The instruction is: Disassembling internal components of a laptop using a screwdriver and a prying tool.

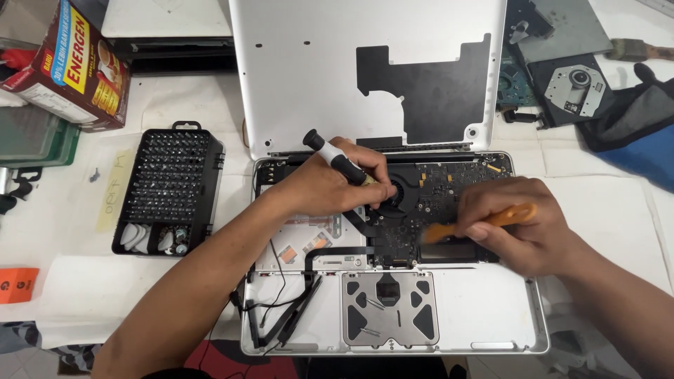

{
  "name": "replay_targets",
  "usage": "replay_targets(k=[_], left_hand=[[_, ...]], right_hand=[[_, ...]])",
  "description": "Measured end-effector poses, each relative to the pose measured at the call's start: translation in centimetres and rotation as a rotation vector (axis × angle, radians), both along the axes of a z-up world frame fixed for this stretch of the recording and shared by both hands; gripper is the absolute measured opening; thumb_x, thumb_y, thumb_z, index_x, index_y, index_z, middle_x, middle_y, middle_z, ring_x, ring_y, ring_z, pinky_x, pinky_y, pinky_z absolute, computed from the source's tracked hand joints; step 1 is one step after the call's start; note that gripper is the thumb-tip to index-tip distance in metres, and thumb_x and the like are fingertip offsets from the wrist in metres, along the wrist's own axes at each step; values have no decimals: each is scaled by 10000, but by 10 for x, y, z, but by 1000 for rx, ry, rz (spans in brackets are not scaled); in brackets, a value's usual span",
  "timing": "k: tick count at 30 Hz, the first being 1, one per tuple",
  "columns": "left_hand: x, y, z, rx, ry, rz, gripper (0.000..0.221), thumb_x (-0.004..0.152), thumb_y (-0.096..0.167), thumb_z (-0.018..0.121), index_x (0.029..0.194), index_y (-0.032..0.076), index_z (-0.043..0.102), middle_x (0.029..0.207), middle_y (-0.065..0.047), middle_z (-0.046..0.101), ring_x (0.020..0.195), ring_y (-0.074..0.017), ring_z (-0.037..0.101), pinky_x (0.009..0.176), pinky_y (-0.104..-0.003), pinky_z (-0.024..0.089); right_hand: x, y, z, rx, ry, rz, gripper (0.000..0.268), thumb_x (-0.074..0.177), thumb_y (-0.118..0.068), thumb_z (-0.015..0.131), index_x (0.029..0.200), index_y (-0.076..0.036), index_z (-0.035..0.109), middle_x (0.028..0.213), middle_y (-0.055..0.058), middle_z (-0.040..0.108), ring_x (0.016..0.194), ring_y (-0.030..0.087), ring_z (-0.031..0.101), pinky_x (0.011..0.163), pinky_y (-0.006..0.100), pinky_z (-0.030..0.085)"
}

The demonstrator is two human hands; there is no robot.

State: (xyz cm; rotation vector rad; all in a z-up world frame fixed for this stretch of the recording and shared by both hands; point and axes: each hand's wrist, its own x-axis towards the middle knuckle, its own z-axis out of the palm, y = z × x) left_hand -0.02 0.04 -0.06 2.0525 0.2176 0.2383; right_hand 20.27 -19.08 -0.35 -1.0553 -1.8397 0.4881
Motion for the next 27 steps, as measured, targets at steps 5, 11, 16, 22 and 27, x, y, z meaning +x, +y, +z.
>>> replay_targets(k=[5,11,16,22,27], left_hand=[[0,1,-2,52,-3,-7,219,897,250,715,693,188,665,656,83,745,718,-56,723,959,-307,471],[0,0,2,-1,-4,-17,206,891,216,722,697,166,673,651,38,755,653,-67,745,866,-268,561],[0,0,0,38,-2,-12,225,898,241,706,686,182,659,656,54,756,686,-61,741,962,-297,502],[0,-2,5,-14,21,-5,202,888,211,710,696,149,691,656,13,755,700,-88,751,734,-254,581],[0,0,-1,39,19,5,214,881,229,723,680,181,664,662,73,746,756,-64,745,926,-290,487]], right_hand=[[0,1,1,-80,18,25,320,986,-197,526,739,-43,658,627,42,662,514,165,626,491,260,514],[8,0,-7,-87,-72,-43,230,975,-201,555,878,-46,694,711,45,707,555,128,654,493,219,513],[3,-1,-2,-69,-47,-18,256,988,-178,503,780,-81,618,617,10,630,492,115,551,463,237,449],[9,0,-4,-58,-130,-109,268,988,-197,526,813,-51,668,690,43,675,563,168,644,530,264,506],[12,0,-8,-21,-157,-171,257,995,-149,528,852,-26,702,794,78,731,676,182,728,610,245,593]])
